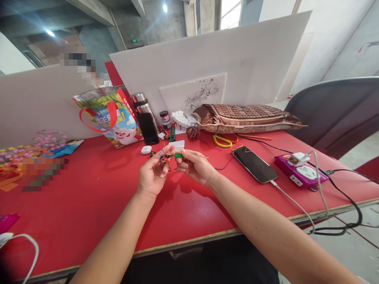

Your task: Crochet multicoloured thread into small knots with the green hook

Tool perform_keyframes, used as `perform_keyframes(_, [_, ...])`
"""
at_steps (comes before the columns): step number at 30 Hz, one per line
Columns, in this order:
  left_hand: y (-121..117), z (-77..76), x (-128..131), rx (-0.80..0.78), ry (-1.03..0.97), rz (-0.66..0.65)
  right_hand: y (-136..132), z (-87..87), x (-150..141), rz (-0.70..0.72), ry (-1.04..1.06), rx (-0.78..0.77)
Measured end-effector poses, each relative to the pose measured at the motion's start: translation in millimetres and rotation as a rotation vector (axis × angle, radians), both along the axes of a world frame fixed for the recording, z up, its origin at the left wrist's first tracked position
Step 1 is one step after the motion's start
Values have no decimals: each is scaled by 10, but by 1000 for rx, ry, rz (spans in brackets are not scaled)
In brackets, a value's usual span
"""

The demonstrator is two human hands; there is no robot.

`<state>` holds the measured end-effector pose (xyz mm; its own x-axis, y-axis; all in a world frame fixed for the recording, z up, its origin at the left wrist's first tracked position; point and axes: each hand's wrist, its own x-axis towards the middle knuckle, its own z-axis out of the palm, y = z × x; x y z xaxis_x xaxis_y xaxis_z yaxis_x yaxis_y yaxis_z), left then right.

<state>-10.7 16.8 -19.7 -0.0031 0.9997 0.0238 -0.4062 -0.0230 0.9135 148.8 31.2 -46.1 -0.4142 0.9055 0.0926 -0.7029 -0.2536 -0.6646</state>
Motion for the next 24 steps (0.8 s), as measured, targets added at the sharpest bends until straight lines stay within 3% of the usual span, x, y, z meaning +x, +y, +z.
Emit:
perform_keyframes(10, [45, -19, -16, -102, -209, -36, -50, 32, -44, -11, 35, -20])
perform_keyframes(17, [-7, 17, 18, -40, -171, -7, -50, 32, -55, -49, 20, -12])
perform_keyframes(24, [-43, 9, 78, 17, -89, 114, -71, 47, -84, -159, -64, 43])
